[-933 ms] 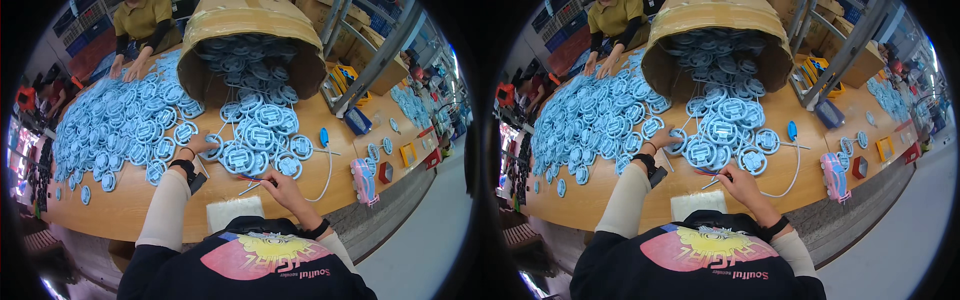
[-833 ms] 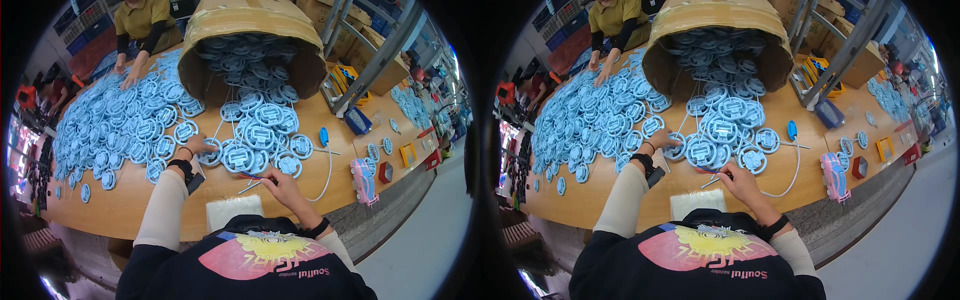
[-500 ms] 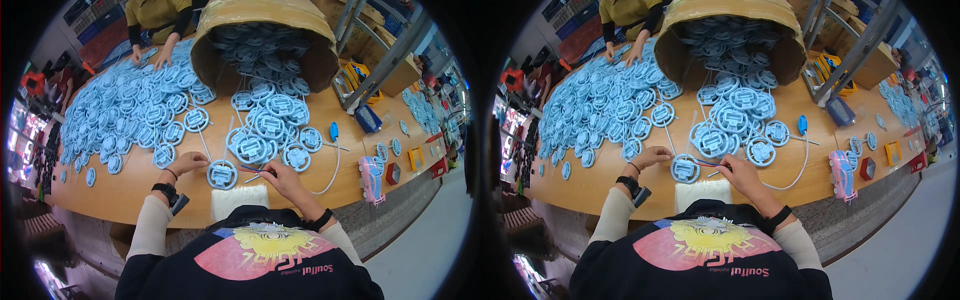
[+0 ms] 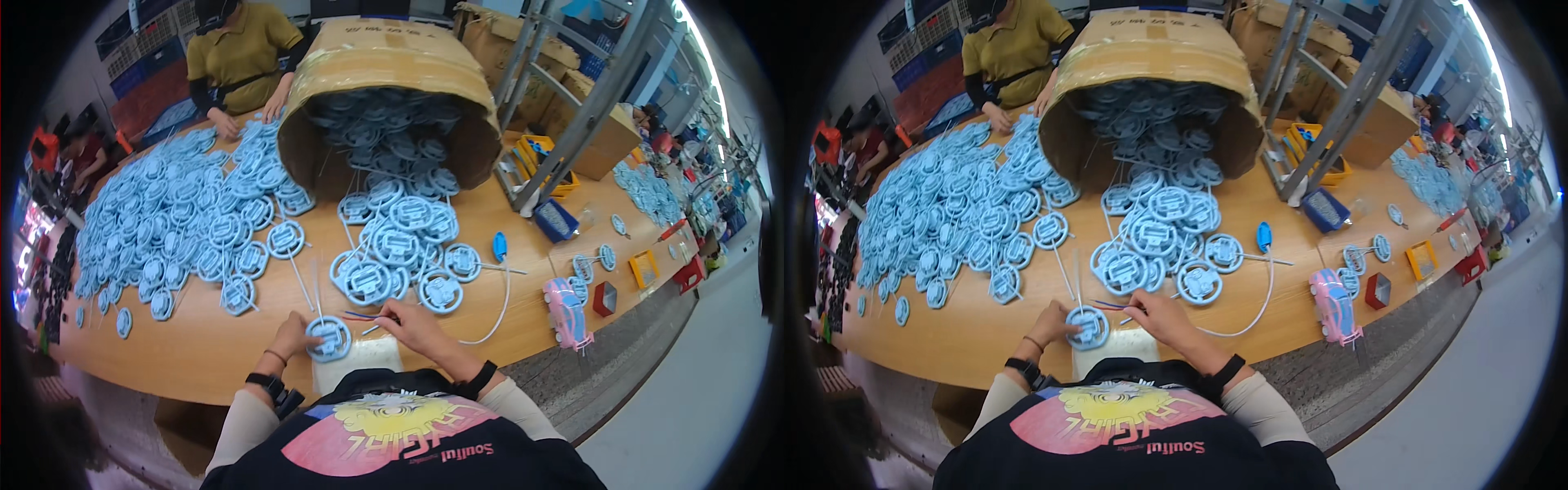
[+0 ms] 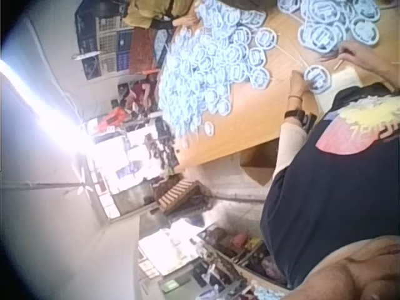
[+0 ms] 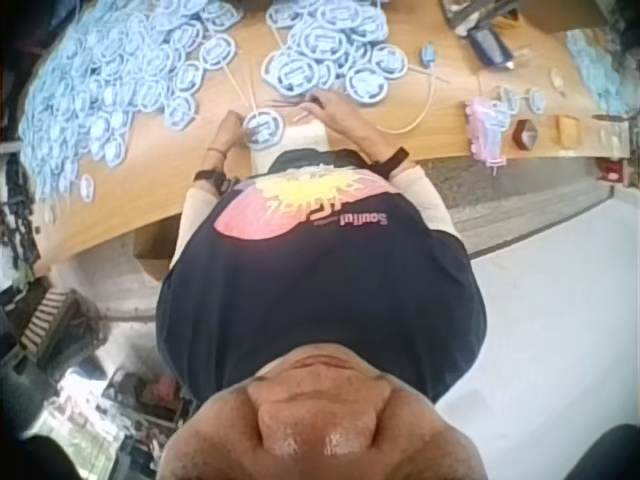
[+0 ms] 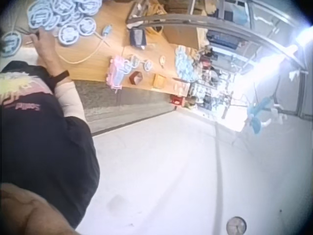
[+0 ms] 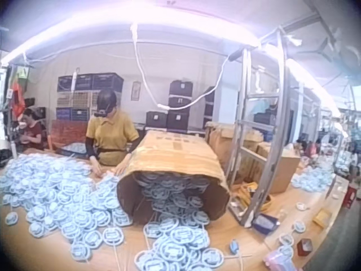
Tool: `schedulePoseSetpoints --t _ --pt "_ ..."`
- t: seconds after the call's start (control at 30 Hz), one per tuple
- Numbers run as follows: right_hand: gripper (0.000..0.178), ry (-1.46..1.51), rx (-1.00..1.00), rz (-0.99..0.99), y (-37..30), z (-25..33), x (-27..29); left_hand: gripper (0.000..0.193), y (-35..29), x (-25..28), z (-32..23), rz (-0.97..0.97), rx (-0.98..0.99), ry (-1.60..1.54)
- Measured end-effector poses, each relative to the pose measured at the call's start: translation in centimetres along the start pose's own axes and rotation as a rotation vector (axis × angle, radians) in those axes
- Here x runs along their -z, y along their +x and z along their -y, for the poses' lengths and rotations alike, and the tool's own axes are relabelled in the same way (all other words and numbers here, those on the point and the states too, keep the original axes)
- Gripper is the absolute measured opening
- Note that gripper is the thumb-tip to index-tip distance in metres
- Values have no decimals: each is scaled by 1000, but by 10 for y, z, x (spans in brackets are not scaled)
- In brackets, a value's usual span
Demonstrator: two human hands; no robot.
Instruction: The person sits at a table in a workshop and assembles small electronic components. They pick up light blue circular plastic parts and use a pair of pliers to insert or adjust wires within them. The person handles the parts one by one, repeating the process for multiple units.
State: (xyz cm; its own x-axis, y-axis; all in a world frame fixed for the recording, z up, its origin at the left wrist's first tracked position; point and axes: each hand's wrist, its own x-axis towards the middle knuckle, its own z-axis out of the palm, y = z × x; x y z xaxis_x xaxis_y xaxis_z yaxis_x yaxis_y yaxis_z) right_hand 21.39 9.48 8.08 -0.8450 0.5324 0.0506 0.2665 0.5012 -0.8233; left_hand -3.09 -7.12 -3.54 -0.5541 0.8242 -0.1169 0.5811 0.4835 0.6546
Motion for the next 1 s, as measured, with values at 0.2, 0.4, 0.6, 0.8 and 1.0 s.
schedulePoseSetpoints --t 0.2,0.4,0.6,0.8,1.0 --pt "21 -7 16 -42 -5 -7 2 36 -26 16 -30 352 207 -81" --pt "20 -33 51 22 -8 7 -1 31 -48 46 -57 356 377 -1002" --pt "20 -158 25 21 -7 23 -1 29 -36 62 -95 240 130 -1079" --pt "17 -117 65 -29 -9 18 4 32 -29 51 -114 270 135 -1176" --pt "18 -91 86 -35 -10 13 12 31 -25 54 -123 324 146 -1164"
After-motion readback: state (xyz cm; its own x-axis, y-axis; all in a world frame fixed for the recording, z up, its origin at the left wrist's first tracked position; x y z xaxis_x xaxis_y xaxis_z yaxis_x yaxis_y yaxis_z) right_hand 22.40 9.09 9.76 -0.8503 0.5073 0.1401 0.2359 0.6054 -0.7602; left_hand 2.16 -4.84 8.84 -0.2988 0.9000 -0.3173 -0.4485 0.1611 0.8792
